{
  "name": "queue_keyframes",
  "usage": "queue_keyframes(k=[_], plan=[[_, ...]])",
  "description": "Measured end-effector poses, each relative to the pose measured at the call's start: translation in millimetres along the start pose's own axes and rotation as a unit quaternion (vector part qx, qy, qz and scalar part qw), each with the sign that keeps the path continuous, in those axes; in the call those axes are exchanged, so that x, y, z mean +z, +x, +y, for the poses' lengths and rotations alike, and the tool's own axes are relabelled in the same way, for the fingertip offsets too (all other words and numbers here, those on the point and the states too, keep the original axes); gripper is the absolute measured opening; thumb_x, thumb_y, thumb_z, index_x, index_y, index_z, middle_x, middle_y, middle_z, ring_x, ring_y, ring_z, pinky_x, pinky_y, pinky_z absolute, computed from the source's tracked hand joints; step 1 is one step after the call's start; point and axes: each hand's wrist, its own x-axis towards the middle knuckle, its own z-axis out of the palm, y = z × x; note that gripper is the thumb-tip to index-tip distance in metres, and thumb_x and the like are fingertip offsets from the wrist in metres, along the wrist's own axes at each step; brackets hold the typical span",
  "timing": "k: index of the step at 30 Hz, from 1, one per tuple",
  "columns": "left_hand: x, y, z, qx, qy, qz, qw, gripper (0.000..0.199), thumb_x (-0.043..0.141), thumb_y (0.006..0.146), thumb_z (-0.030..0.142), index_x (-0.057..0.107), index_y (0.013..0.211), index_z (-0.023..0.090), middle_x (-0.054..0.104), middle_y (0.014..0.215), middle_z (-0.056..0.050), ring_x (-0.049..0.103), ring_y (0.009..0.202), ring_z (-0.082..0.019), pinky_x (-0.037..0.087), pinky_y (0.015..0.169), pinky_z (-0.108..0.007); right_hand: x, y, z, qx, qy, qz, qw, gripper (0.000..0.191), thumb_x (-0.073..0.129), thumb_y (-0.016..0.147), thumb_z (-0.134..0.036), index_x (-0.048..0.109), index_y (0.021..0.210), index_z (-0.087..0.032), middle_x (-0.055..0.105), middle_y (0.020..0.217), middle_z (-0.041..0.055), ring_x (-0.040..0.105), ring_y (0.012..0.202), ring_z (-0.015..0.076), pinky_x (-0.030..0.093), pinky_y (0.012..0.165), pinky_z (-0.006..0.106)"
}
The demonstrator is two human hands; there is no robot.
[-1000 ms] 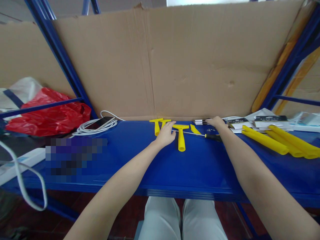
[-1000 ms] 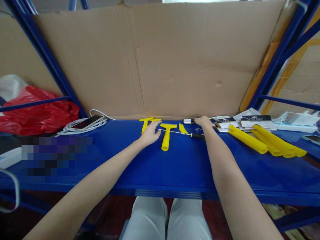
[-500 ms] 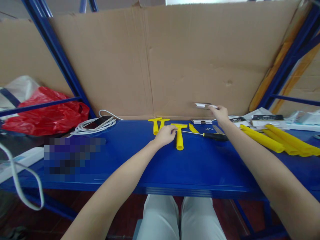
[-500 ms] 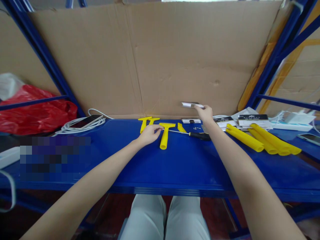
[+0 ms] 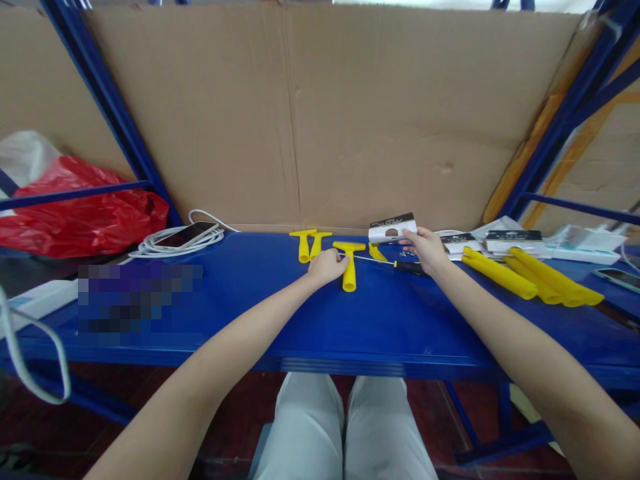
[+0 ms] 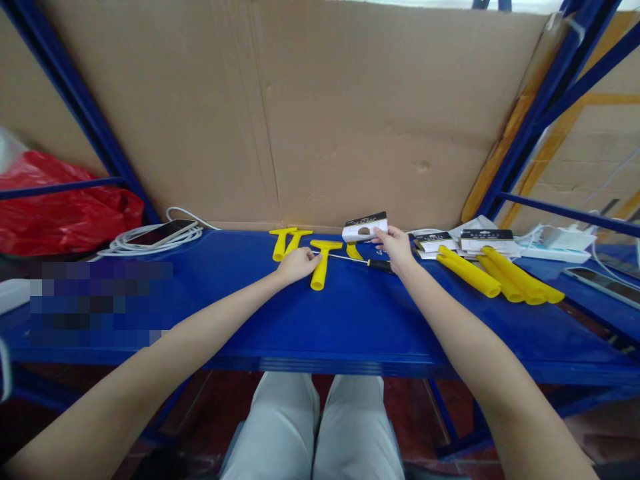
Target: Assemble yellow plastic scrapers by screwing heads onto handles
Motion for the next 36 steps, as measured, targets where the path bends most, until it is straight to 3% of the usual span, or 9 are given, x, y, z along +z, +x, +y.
queue_keyframes(k=[3, 5, 7, 10, 15, 21, 25, 29, 36], plan=[[-3.3, 7.6, 15.3, -0.043, 0.020, -0.038, 0.998, 0.030, 0.068, 0.074, 0.042, 0.063, 0.058, 0.017, 0.070, 0.074, -0.016, 0.069, 0.087, -0.036, 0.051, 0.075, -0.039, 0.7, -0.8, 5.1, -0.003, -0.017, -0.018, 1.000, 0.011, 0.073, 0.074, -0.017, 0.062, 0.069, -0.017, 0.066, 0.066, -0.0013, 0.060, 0.055, 0.0074, 0.045, 0.047, 0.015], [-4.7, 14.2, 23.6, -0.075, -0.014, -0.088, 0.993, 0.028, 0.073, 0.068, 0.036, 0.059, 0.051, 0.018, 0.063, 0.056, -0.011, 0.069, 0.071, -0.032, 0.051, 0.066, -0.035, 0.0, -0.4, 8.1, -0.010, -0.033, -0.030, 0.999, 0.011, 0.074, 0.073, -0.019, 0.063, 0.071, -0.018, 0.068, 0.068, -0.0004, 0.061, 0.056, 0.0080, 0.045, 0.048, 0.016], [-4.2, 19.1, 29.5, -0.113, -0.070, -0.098, 0.986, 0.022, 0.076, 0.064, 0.027, 0.058, 0.052, 0.019, 0.055, 0.046, -0.006, 0.066, 0.061, -0.028, 0.048, 0.058, -0.032, -0.2, -0.4, 9.2, -0.012, -0.043, -0.037, 0.998, 0.012, 0.075, 0.073, -0.021, 0.064, 0.072, -0.018, 0.069, 0.069, 0.0002, 0.061, 0.056, 0.0083, 0.045, 0.047, 0.016], [-2.6, 21.0, 36.2, -0.174, -0.205, -0.058, 0.961, 0.017, 0.075, 0.061, 0.015, 0.059, 0.057, 0.019, 0.049, 0.043, -0.002, 0.061, 0.055, -0.023, 0.042, 0.049, -0.028, 0.6, -2.2, 6.5, -0.002, -0.033, -0.036, 0.999, 0.011, 0.074, 0.074, -0.020, 0.064, 0.072, -0.018, 0.068, 0.068, 0.0000, 0.061, 0.056, 0.0077, 0.044, 0.046, 0.015], [-10.2, 27.2, 44.6, -0.239, -0.441, -0.024, 0.865, 0.018, 0.065, 0.073, 0.011, 0.054, 0.060, 0.020, 0.049, 0.048, 0.001, 0.050, 0.046, -0.013, 0.037, 0.044, -0.022, 2.0, -5.8, 0.8, 0.011, -0.009, -0.046, 0.999, 0.011, 0.073, 0.075, -0.020, 0.064, 0.069, -0.018, 0.066, 0.065, -0.0009, 0.061, 0.057, 0.0075, 0.045, 0.049, 0.015], [-23.6, 48.1, 38.9, -0.265, -0.566, 0.091, 0.775, 0.021, 0.059, 0.080, 0.012, 0.044, 0.067, 0.020, 0.038, 0.049, 0.008, 0.035, 0.038, -0.006, 0.030, 0.041, -0.018, 3.0, -9.2, -0.8, 0.000, 0.046, -0.109, 0.993, 0.016, 0.080, 0.068, -0.024, 0.065, 0.069, -0.019, 0.068, 0.068, -0.0014, 0.060, 0.058, 0.0073, 0.048, 0.054, 0.016], [-23.9, 49.4, 31.3, -0.278, -0.600, 0.108, 0.743, 0.034, 0.056, 0.089, 0.023, 0.033, 0.064, 0.022, 0.023, 0.046, 0.011, 0.018, 0.033, -0.003, 0.015, 0.036, -0.018, 3.5, -14.0, -2.3, 0.007, 0.060, -0.188, 0.980, 0.016, 0.081, 0.067, -0.027, 0.069, 0.072, -0.019, 0.068, 0.070, -0.0003, 0.061, 0.062, 0.0083, 0.051, 0.061, 0.019], [-19.5, 47.2, 24.6, -0.270, -0.636, 0.121, 0.713, 0.038, 0.052, 0.093, 0.030, 0.030, 0.063, 0.022, 0.019, 0.046, 0.011, 0.016, 0.031, -0.003, 0.012, 0.035, -0.017, 4.1, -17.9, -2.0, 0.017, 0.059, -0.240, 0.969, 0.017, 0.080, 0.069, -0.030, 0.069, 0.074, -0.019, 0.069, 0.072, 0.0002, 0.061, 0.063, 0.0090, 0.052, 0.069, 0.024], [-19.2, 46.2, 15.6, -0.272, -0.658, 0.119, 0.692, 0.034, 0.046, 0.095, 0.034, 0.034, 0.066, 0.022, 0.021, 0.044, 0.010, 0.018, 0.030, -0.004, 0.013, 0.034, -0.018, 3.6, -23.3, -10.4, 0.047, 0.105, -0.276, 0.954, 0.016, 0.077, 0.074, -0.031, 0.066, 0.076, -0.020, 0.068, 0.071, -0.0004, 0.062, 0.064, 0.0106, 0.053, 0.073, 0.028]])
